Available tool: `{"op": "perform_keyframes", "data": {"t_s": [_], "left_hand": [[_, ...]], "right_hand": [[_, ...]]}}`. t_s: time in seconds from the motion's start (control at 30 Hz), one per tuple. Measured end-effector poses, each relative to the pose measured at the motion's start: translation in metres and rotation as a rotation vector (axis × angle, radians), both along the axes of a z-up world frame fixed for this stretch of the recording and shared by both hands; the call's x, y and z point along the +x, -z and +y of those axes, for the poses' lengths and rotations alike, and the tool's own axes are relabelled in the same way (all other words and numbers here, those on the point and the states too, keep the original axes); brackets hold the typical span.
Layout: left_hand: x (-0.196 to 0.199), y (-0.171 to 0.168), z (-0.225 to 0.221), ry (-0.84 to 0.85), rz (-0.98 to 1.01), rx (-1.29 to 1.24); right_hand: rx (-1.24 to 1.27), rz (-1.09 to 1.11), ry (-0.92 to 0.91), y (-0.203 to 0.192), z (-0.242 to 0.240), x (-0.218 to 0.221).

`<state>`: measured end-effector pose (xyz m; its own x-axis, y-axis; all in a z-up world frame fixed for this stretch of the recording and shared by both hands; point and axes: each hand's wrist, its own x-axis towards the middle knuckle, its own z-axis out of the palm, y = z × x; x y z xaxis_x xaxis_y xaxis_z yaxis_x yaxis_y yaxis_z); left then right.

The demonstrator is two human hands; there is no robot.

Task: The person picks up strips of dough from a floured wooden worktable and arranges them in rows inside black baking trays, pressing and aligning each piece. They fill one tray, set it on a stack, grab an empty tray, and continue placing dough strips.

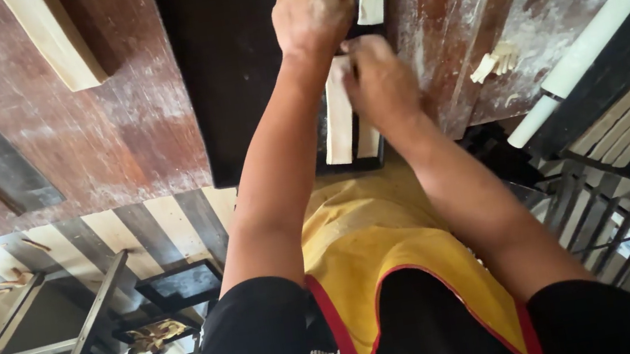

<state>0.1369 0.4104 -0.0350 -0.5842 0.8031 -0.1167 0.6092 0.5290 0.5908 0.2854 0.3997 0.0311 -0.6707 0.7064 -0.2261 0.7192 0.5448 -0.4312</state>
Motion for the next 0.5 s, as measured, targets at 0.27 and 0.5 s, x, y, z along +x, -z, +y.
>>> {"op": "perform_keyframes", "data": {"t_s": [0.27, 0.5], "left_hand": [[0.014, -0.007, 0.006, -0.063, -0.041, -0.093], [0.003, -0.011, -0.009, -0.138, -0.168, -0.014]], "right_hand": [[0.023, 0.097, 0.03, -0.003, -0.016, 0.005], [-0.122, -0.015, -0.117, 0.006, 0.013, -0.004]]}}
